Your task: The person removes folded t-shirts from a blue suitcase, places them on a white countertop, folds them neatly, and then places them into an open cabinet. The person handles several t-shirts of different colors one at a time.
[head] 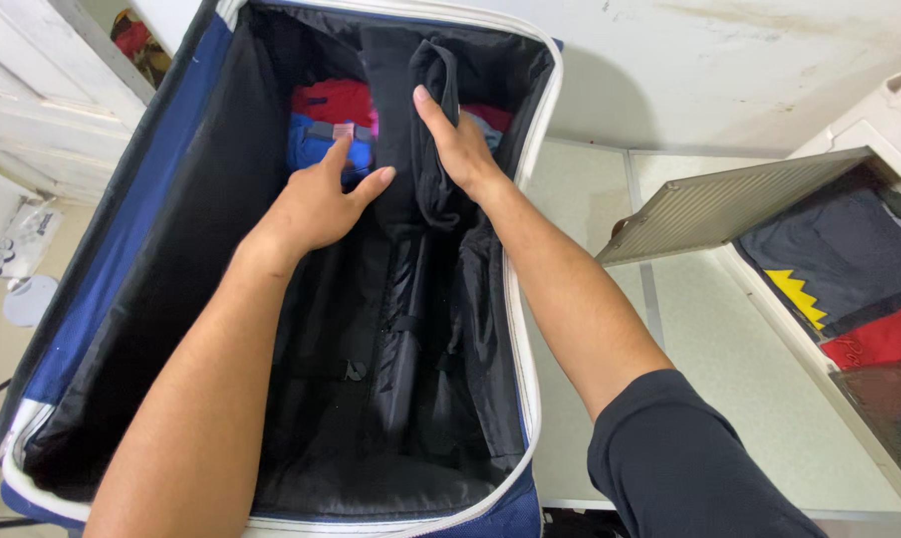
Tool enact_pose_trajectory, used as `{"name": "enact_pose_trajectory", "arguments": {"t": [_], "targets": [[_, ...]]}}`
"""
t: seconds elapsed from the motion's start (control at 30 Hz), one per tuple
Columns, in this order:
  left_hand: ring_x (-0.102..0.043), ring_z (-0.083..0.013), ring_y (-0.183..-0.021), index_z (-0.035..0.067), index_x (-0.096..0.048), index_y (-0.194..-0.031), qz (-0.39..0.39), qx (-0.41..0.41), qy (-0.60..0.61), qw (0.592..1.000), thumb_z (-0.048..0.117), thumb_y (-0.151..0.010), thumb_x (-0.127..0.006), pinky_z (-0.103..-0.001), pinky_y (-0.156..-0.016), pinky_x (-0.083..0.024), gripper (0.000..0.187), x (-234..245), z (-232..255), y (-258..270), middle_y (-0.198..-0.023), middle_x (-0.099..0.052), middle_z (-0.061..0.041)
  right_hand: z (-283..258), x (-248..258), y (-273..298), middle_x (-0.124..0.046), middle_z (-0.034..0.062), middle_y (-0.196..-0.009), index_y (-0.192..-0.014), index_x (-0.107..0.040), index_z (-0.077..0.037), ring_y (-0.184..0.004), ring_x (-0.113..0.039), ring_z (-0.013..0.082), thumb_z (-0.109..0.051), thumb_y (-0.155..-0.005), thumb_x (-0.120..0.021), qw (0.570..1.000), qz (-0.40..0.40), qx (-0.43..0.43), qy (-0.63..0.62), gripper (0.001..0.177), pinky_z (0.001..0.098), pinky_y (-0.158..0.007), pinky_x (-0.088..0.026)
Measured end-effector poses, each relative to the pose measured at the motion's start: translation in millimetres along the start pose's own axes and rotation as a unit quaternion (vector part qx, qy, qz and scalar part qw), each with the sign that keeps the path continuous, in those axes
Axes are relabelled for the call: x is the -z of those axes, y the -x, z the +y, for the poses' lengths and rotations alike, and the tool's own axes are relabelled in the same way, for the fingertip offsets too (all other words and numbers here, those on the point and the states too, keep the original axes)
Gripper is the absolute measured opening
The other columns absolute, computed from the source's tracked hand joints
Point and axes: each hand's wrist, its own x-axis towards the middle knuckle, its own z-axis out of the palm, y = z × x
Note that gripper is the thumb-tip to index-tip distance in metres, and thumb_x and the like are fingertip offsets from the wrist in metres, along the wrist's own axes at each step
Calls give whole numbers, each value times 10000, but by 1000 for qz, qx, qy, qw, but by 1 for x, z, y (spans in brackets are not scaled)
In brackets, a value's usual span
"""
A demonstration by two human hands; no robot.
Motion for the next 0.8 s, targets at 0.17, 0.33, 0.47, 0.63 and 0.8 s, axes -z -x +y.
{"name": "enact_pose_trajectory", "arguments": {"t": [0.17,0.33,0.47,0.63,0.8], "targets": [[-455,-428,-1393,-9,-182,-1590,32,-18,97,995,606,-858,-785,-437,-1120,-398,1130,-1,14,5,-1496,-434,-348,-2,2,9,-597,153,-1471,-1463,-502,12,-1339,-602,228,-616,-997,-508,957,-108,-70,-258,782,348,-1142,-456],[-599,-290,-1330,30,-238,-1583,48,-30,286,957,334,-772,-832,-363,-1077,-493,1050,1,24,9,-1461,-569,-207,-19,5,27,-623,165,-1415,-1468,-525,19,-1256,-624,263,-569,-991,-543,916,-157,-88,-359,758,400,-1091,-504],[-558,-280,-1358,-8,-210,-1595,104,-140,283,943,226,-891,-818,-361,-1109,-450,959,-3,33,13,-1482,-532,-223,-36,4,51,-610,156,-1426,-1485,-509,13,-1276,-607,246,-567,-1002,-541,912,-156,-59,-375,755,393,-1101,-500],[-599,-211,-1289,27,-307,-1568,85,-161,363,914,183,-954,-698,-329,-1074,-481,744,-12,53,22,-1425,-597,-151,-52,16,88,-560,159,-1491,-1505,-467,32,-1347,-563,233,-563,-1013,-515,917,-104,-42,-383,773,367,-1146,-446],[-577,-178,-1297,10,-445,-1507,49,-199,447,871,168,-1034,-623,-307,-1102,-458,529,-19,80,35,-1429,-602,-91,-60,38,132,-507,193,-1526,-1540,-406,48,-1381,-531,289,-510,-1063,-475,869,-114,5,-482,738,424,-1191,-421]]}}
